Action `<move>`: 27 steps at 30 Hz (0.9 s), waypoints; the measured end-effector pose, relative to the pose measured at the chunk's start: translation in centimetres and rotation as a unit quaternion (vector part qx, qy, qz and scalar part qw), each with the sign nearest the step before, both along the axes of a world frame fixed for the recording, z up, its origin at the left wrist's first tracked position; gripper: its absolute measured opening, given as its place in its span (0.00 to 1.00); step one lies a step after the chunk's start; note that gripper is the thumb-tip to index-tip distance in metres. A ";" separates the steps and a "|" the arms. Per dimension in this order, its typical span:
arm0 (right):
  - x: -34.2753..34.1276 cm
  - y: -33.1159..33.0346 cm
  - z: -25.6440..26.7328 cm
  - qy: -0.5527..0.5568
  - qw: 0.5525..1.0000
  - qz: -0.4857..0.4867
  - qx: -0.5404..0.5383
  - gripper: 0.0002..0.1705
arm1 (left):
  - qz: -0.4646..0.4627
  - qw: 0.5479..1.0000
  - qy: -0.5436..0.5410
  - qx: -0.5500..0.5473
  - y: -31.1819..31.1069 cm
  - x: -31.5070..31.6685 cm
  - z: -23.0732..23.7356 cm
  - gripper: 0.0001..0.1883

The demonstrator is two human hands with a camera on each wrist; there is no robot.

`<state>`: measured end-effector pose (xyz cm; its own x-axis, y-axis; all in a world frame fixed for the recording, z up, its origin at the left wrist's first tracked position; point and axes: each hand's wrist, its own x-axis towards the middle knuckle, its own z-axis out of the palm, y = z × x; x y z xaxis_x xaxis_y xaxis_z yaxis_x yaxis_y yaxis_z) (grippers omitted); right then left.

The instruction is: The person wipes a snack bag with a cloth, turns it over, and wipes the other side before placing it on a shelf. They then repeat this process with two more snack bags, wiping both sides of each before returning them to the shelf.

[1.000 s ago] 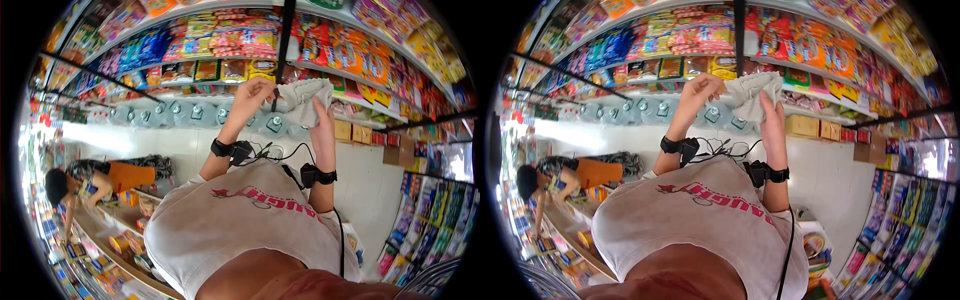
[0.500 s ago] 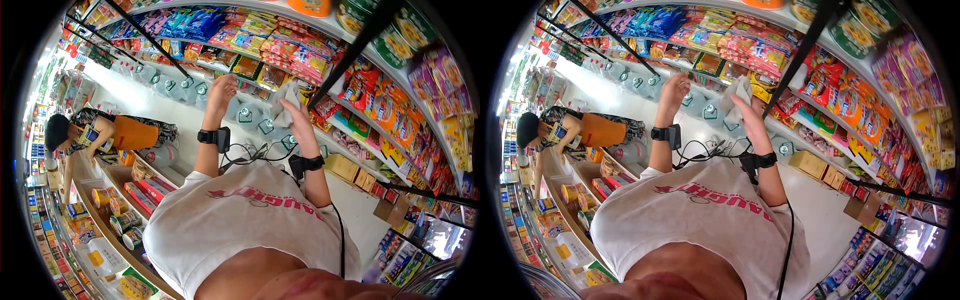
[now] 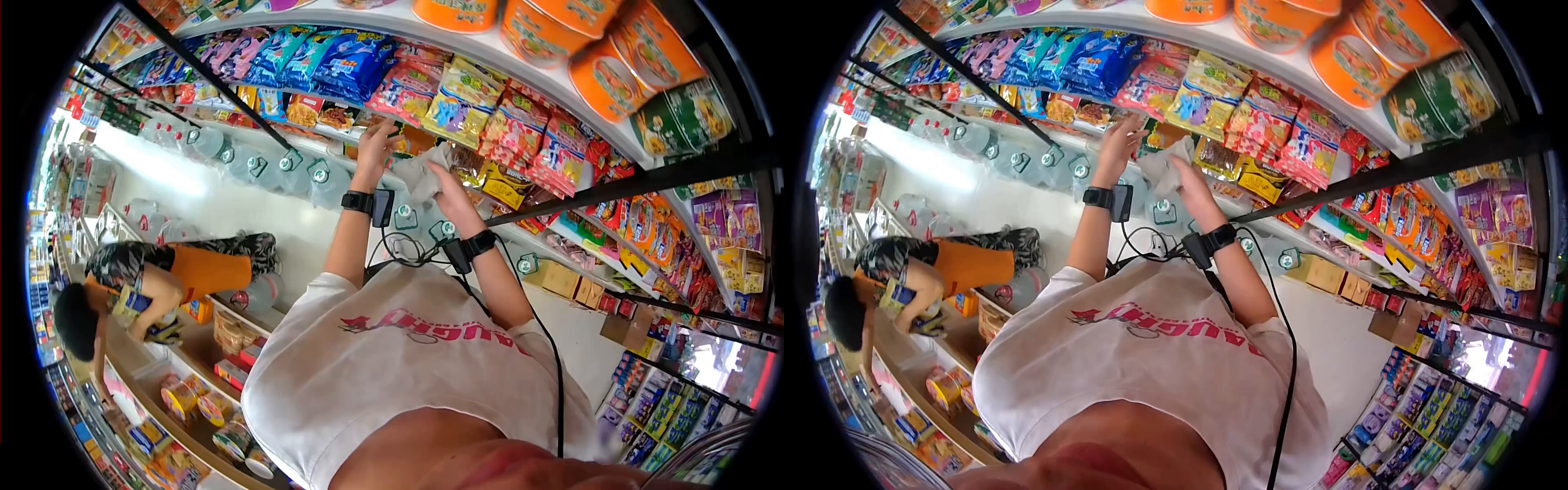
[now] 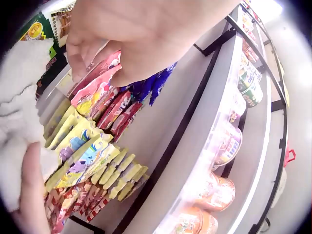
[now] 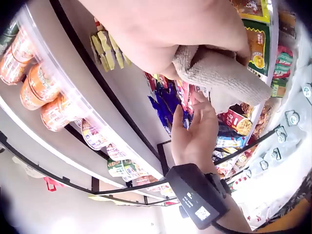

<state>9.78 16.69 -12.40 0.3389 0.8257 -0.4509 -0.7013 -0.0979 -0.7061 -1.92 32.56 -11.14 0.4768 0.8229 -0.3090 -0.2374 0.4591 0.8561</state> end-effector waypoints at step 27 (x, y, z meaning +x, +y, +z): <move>-3.1 5.2 3.4 -0.001 0.999 -0.031 -0.026 0.28 | -0.106 0.977 0.112 0.145 2.8 -6.1 -0.7 0.17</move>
<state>6.68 21.87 -9.02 0.3900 0.7781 -0.4924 -0.7062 -0.0904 -0.7023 -8.03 35.37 -11.80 0.5931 0.7815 -0.1936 0.0458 0.2074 0.9772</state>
